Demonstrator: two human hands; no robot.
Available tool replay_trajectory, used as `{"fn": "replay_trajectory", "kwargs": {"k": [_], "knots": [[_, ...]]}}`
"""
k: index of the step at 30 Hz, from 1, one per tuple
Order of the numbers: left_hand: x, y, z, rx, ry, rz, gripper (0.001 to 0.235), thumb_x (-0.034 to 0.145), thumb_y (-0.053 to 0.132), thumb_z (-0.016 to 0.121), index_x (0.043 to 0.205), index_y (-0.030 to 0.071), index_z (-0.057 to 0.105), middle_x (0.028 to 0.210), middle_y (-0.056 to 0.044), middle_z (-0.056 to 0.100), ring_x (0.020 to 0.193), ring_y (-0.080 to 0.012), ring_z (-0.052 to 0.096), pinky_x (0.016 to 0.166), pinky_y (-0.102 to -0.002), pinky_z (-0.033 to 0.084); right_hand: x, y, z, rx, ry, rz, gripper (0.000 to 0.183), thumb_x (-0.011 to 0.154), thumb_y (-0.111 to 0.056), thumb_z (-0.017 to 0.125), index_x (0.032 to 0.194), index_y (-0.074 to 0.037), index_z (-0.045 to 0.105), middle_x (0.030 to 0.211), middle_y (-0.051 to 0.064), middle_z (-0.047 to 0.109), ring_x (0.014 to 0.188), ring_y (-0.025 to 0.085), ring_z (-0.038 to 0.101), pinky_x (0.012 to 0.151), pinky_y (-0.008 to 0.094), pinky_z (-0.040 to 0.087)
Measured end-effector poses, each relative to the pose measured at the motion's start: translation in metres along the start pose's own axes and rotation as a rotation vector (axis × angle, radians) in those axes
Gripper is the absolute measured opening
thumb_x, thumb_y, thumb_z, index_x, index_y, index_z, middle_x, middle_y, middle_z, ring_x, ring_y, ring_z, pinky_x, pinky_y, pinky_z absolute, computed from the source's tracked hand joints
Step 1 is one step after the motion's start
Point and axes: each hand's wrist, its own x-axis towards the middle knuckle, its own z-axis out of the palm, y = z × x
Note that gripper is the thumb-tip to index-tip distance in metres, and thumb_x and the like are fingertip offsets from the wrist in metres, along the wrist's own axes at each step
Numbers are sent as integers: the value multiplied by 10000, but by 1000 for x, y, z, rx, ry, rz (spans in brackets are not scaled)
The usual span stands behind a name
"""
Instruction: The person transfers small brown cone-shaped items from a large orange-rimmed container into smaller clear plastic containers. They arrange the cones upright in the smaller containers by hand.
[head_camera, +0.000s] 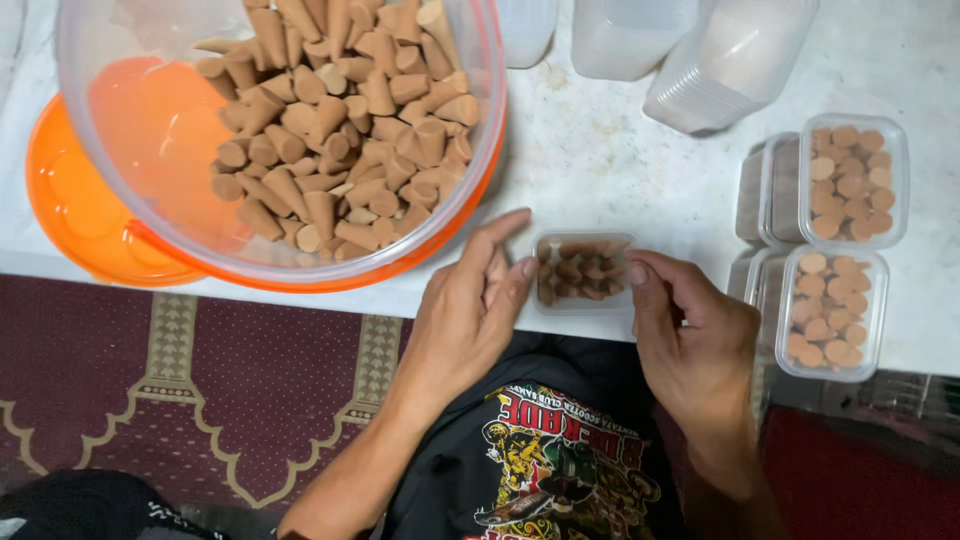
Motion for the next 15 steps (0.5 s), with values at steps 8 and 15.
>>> {"fn": "replay_trajectory", "kwargs": {"k": [8,15], "knots": [[-25,47,-42,-38,-103,230,380,1069,203,454,1428,96,521,1233,-109,727,1075,-257,717,954,-336,528,25,-33,-6,54,-76,-406,245,1038,4,609,1277,24,660,1231,194,698,1074,271,702,856,336,572],[-40,68,-101,33,-6,475,260,1074,128,561,1326,68,582,969,-83,619,855,-250,649,808,-333,531,42,-70,-19,-2,-37,-555,190,1038,-7,617,1203,25,703,1271,212,707,1106,289,712,942,347,582]]}}
